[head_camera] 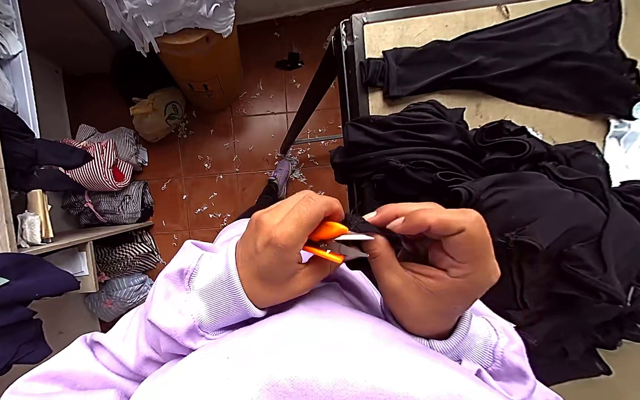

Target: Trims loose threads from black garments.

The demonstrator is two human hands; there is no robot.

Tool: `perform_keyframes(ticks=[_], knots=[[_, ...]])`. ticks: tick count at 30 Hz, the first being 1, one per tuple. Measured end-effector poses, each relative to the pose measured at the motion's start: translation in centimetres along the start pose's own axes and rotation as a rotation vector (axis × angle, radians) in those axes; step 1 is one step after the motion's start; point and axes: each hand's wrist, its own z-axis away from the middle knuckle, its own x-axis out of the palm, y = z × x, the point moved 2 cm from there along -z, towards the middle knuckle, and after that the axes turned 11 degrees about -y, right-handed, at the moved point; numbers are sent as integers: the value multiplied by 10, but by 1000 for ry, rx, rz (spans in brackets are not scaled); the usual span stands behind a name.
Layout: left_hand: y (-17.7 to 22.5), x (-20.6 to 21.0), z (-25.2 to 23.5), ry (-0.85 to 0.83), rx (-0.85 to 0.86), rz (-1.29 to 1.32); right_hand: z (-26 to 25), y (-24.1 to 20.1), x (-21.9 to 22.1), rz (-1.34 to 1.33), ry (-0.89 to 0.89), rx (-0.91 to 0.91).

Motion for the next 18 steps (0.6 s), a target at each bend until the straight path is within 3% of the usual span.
perform_keyframes(ticks=[5, 12, 18], knots=[[-2, -7, 0, 21, -37, 126, 0, 1, -1, 61, -16, -23], [-13, -29, 10, 14, -228, 79, 4, -1, -8, 181, -1, -309], [-2, -28, 13, -163, -70, 194, 8, -4, -11, 139, -39, -370]])
